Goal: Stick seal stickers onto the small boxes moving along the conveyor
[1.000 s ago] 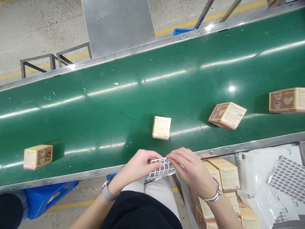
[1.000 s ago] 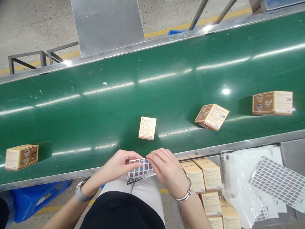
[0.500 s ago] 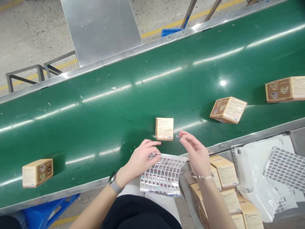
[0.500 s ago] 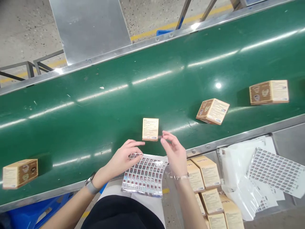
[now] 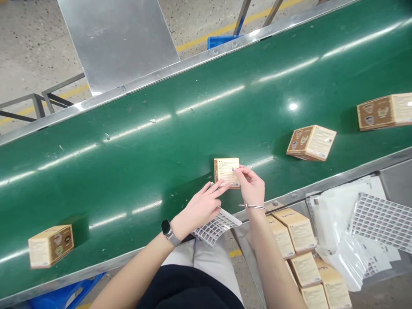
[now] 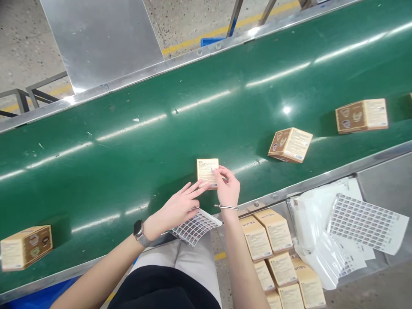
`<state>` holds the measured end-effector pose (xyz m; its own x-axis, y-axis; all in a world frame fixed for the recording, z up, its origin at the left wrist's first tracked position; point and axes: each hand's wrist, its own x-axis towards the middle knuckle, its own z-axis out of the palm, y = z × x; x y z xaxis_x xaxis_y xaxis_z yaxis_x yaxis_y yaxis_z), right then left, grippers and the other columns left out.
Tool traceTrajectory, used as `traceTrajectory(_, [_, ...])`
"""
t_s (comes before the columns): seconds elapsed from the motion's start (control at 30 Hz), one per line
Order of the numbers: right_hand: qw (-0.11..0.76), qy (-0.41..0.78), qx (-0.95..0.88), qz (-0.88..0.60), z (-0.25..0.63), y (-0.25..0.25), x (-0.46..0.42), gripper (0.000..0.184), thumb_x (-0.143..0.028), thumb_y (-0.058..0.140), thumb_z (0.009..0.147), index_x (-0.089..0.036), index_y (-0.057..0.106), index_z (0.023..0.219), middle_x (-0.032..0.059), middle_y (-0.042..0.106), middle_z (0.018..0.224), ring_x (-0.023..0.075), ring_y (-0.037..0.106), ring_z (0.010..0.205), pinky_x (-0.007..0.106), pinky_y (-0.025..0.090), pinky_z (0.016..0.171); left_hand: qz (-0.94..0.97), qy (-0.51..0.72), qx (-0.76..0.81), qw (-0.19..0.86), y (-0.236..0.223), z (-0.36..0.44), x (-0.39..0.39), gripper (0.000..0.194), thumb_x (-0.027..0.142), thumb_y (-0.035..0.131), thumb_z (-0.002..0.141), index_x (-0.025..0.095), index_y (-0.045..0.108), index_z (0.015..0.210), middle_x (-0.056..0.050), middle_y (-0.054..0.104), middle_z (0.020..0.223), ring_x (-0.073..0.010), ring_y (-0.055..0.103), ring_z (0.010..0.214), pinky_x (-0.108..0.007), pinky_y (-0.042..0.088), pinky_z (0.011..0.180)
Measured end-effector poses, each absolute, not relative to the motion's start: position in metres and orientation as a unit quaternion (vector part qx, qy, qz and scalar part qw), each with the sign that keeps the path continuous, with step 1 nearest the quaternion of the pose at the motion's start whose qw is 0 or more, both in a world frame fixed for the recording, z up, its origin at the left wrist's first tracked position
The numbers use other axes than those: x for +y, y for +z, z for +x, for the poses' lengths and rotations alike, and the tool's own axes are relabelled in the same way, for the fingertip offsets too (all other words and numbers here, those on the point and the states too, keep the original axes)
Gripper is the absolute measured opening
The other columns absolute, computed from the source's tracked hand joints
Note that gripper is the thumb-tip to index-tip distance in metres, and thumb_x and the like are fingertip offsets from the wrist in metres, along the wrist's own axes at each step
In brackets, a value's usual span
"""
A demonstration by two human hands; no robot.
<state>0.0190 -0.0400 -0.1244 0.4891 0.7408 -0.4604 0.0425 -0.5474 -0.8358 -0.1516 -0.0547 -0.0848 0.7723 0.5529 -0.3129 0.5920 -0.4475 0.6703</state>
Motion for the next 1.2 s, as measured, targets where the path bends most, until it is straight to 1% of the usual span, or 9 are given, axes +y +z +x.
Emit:
traceTrajectory(0.23, [0.408, 0.324, -0.296, -0.801, 0.015, -0.127, -0.035, 0.026, -0.044, 0.067, 0.071, -0.019, 0.061, 0.077, 0.0123, 0.068, 0.105, 0.0235, 0.065, 0.092, 0.042, 0.054, 0.087, 0.849, -0.034, 0.330, 0.410, -0.087, -0.138, -0.047, 0.019, 0.014, 0.055, 0.090, 0.016, 0.068, 0.076, -0.007, 0.028, 0.160, -0.0245, 0.022, 0.150, -0.047, 0.023, 0.122])
traceTrajectory(0.4, [0.430, 0.291, -0.255, -0.816, 0.027, -0.141, -0.024, 0.036, -0.042, 0.057, 0.080, -0.021, 0.049, 0.108, 0.0150, 0.062, 0.117, 0.0193, 0.068, 0.080, 0.040, 0.058, 0.074, 0.834, -0.025, 0.327, 0.444, -0.089, -0.129, -0.037, 0.022, 0.011, 0.055, 0.089, 0.017, 0.065, 0.070, -0.005, 0.029, 0.159, -0.0240, 0.023, 0.149, -0.047, 0.021, 0.122])
traceTrajectory(0.53, [0.441, 0.299, -0.273, -0.801, 0.053, -0.111, -0.030, 0.028, -0.041, 0.051, 0.086, -0.021, 0.052, 0.107, 0.0118, 0.064, 0.112, 0.0201, 0.069, 0.087, 0.041, 0.057, 0.081, 0.798, 0.033, 0.335, 0.500, -0.078, -0.129, -0.034, 0.020, 0.015, 0.054, 0.090, 0.017, 0.065, 0.074, -0.007, 0.034, 0.158, -0.0252, 0.029, 0.147, -0.045, 0.023, 0.121])
traceTrajectory(0.6, [0.420, 0.348, -0.352, -0.760, 0.062, -0.079, -0.045, 0.025, -0.041, 0.063, 0.082, -0.023, 0.060, 0.098, 0.0076, 0.068, 0.103, 0.0215, 0.068, 0.094, 0.039, 0.056, 0.087, 0.756, 0.059, 0.359, 0.544, -0.064, -0.131, -0.037, 0.017, 0.018, 0.053, 0.091, 0.018, 0.068, 0.082, -0.009, 0.057, 0.141, -0.0252, 0.051, 0.132, -0.040, 0.040, 0.108])
traceTrajectory(0.67, [0.324, 0.449, -0.517, -0.653, 0.068, -0.046, -0.064, 0.020, -0.038, 0.066, 0.083, -0.024, 0.064, 0.097, 0.0057, 0.071, 0.097, 0.0207, 0.068, 0.091, 0.037, 0.057, 0.084, 0.693, 0.053, 0.400, 0.597, -0.045, -0.132, -0.042, 0.018, 0.022, 0.053, 0.092, 0.019, 0.070, 0.087, -0.005, 0.075, 0.096, -0.0186, 0.068, 0.088, -0.028, 0.049, 0.077])
traceTrajectory(0.7, [0.283, 0.472, -0.571, -0.609, 0.071, -0.032, -0.073, 0.019, -0.036, 0.066, 0.085, -0.024, 0.066, 0.099, 0.0048, 0.072, 0.096, 0.0194, 0.069, 0.086, 0.034, 0.058, 0.080, 0.663, 0.048, 0.417, 0.620, -0.035, -0.131, -0.046, 0.019, 0.026, 0.053, 0.092, 0.019, 0.070, 0.087, -0.001, 0.071, 0.077, -0.0147, 0.063, 0.070, -0.025, 0.046, 0.065])
traceTrajectory(0.77, [0.237, 0.476, -0.631, -0.565, 0.075, -0.010, -0.091, 0.017, -0.031, 0.064, 0.089, -0.024, 0.066, 0.104, 0.0035, 0.072, 0.091, 0.0168, 0.069, 0.078, 0.029, 0.059, 0.070, 0.603, 0.057, 0.441, 0.662, -0.018, -0.129, -0.055, 0.022, 0.031, 0.054, 0.091, 0.018, 0.070, 0.084, 0.002, 0.063, 0.066, -0.0104, 0.050, 0.057, -0.022, 0.036, 0.055])
traceTrajectory(0.97, [0.231, 0.403, -0.699, -0.543, 0.103, 0.011, -0.131, 0.011, -0.024, 0.056, 0.095, -0.022, 0.063, 0.104, 0.0030, 0.072, 0.086, 0.0149, 0.070, 0.073, 0.024, 0.058, 0.064, 0.449, 0.082, 0.478, 0.750, -0.001, -0.106, -0.103, 0.024, 0.038, 0.056, 0.088, 0.015, 0.062, 0.087, 0.004, 0.050, 0.064, -0.0092, 0.038, 0.056, -0.021, 0.028, 0.050])
traceTrajectory(1.2, [0.233, 0.274, -0.766, -0.532, 0.131, 0.006, -0.178, 0.012, -0.015, 0.054, 0.095, -0.020, 0.065, 0.097, 0.0058, 0.072, 0.089, 0.0199, 0.069, 0.082, 0.035, 0.056, 0.071, 0.477, 0.093, 0.516, 0.706, -0.003, -0.059, -0.159, 0.028, 0.039, 0.051, 0.091, 0.017, 0.056, 0.076, 0.006, 0.041, 0.057, -0.0095, 0.033, 0.054, -0.023, 0.023, 0.050])
